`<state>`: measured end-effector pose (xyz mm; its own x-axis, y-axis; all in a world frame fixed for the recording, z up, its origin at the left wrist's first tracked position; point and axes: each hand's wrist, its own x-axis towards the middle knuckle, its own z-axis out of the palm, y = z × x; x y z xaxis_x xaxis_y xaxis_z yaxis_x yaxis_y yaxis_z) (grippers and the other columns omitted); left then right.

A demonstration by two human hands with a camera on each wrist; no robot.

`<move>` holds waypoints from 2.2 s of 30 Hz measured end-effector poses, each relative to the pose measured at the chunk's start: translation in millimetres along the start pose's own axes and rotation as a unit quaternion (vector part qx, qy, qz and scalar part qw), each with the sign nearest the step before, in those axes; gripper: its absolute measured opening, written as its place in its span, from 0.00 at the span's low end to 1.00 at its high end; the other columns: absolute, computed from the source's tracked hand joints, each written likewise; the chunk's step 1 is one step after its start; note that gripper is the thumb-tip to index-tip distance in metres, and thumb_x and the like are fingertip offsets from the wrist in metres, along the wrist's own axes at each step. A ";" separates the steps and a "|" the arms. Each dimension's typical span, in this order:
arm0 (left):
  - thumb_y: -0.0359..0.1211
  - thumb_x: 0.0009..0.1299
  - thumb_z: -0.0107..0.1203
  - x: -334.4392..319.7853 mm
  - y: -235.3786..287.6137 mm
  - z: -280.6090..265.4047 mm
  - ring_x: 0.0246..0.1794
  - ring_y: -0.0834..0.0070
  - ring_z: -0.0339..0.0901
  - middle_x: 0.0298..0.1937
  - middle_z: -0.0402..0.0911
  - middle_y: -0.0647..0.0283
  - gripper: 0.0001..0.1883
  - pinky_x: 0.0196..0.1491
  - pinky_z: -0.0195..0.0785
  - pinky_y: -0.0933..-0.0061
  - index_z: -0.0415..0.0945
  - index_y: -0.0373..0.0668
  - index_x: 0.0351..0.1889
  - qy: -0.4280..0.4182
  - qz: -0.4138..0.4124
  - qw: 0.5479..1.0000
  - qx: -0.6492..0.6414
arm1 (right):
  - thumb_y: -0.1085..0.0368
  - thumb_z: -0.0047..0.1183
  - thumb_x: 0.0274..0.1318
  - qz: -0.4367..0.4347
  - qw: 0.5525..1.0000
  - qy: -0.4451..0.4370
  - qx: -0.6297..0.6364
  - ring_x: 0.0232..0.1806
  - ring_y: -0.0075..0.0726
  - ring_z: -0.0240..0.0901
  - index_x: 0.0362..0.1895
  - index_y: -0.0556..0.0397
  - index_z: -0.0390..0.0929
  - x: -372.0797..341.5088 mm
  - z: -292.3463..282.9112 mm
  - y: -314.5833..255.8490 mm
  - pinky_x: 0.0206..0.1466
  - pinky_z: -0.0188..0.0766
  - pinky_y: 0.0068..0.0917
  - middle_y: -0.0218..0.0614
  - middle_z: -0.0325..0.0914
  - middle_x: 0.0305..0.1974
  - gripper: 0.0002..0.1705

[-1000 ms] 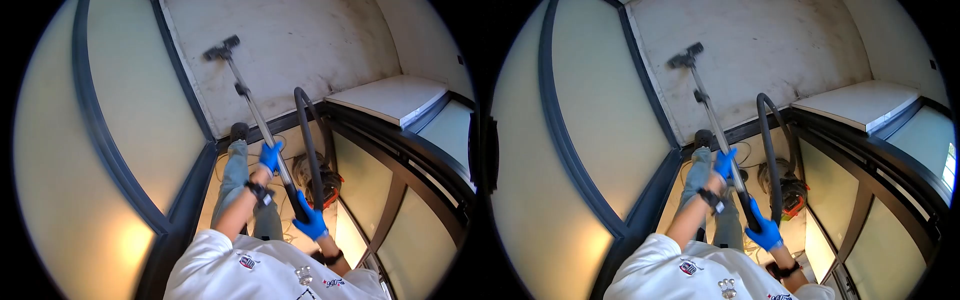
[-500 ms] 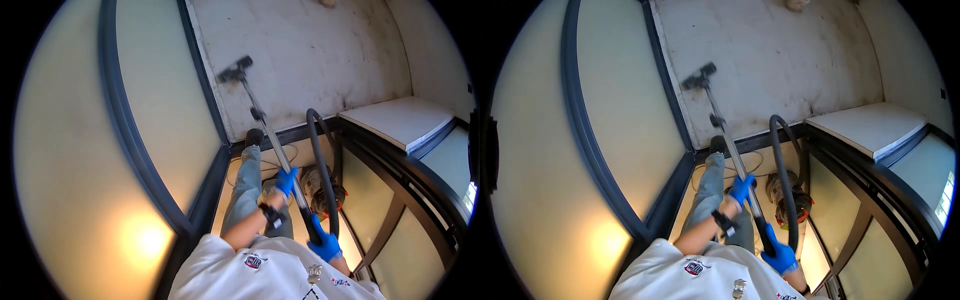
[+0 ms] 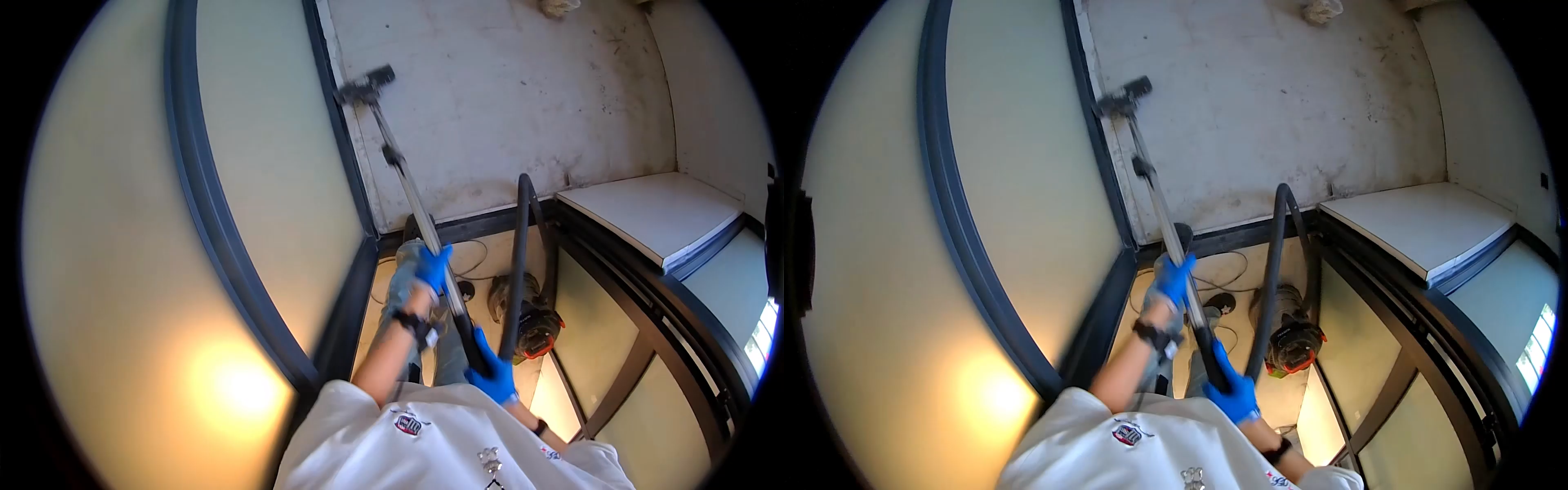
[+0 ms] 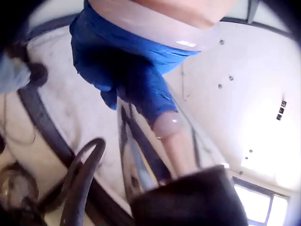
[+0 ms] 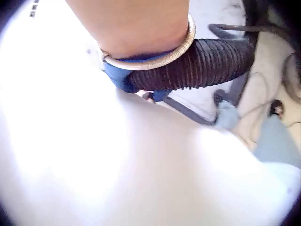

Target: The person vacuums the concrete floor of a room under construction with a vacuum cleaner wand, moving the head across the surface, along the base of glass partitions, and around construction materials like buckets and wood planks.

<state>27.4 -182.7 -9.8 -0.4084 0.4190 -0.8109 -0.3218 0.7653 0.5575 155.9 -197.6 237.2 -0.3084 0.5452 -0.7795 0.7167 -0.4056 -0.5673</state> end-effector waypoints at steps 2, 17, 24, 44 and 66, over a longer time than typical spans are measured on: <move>0.44 0.52 0.56 94.1 30.3 -19.9 0.35 0.65 0.69 0.34 0.70 0.52 0.28 0.36 0.65 0.65 0.60 0.31 0.40 -0.081 -0.044 0.996 0.008 | 0.71 0.51 0.38 0.021 0.993 0.047 0.105 0.18 0.20 0.65 0.58 0.44 0.53 57.5 18.6 -16.7 0.27 0.64 0.18 0.37 0.74 0.28 0.38; 0.46 0.56 0.52 -110.7 9.0 89.4 0.23 0.68 0.69 0.24 0.71 0.56 0.26 0.27 0.63 0.68 0.58 0.34 0.39 -0.194 -0.112 0.974 0.039 | 0.71 0.51 0.36 0.210 0.976 0.051 0.029 0.26 0.22 0.64 0.59 0.50 0.51 -86.4 -57.6 13.0 0.30 0.61 0.19 0.37 0.70 0.40 0.39; 0.52 0.53 0.50 -183.3 0.9 92.6 0.32 0.55 0.73 0.31 0.73 0.44 0.34 0.34 0.65 0.64 0.55 0.31 0.43 -0.271 -0.210 0.927 0.155 | 0.70 0.52 0.36 0.104 0.988 0.116 -0.016 0.23 0.23 0.68 0.57 0.51 0.54 -161.3 -62.1 46.7 0.28 0.64 0.18 0.40 0.70 0.43 0.38; 0.47 0.59 0.47 17.5 105.9 108.5 0.16 0.76 0.66 0.16 0.64 0.64 0.18 0.20 0.65 0.71 0.68 0.39 0.28 -0.400 -0.097 0.900 0.141 | 0.72 0.47 0.38 0.051 0.945 0.224 0.232 0.47 0.22 0.61 0.56 0.51 0.56 3.4 -44.3 25.8 0.48 0.56 0.18 0.35 0.65 0.50 0.35; 0.55 0.62 0.35 21.6 59.5 74.5 0.29 0.68 0.71 0.42 0.71 0.54 0.28 0.32 0.63 0.74 0.53 0.51 0.55 -0.340 -0.138 0.930 -0.028 | 0.55 0.48 0.41 -0.058 0.944 0.310 0.093 0.18 0.36 0.70 0.56 0.44 0.53 274.7 -182.3 -48.4 0.23 0.66 0.29 0.43 0.72 0.22 0.34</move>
<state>63.1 -91.7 -7.4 0.3250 0.4367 -0.8388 -0.3866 0.8709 0.3036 150.5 105.5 99.0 0.0898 0.8951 -0.4367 0.5604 -0.4079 -0.7208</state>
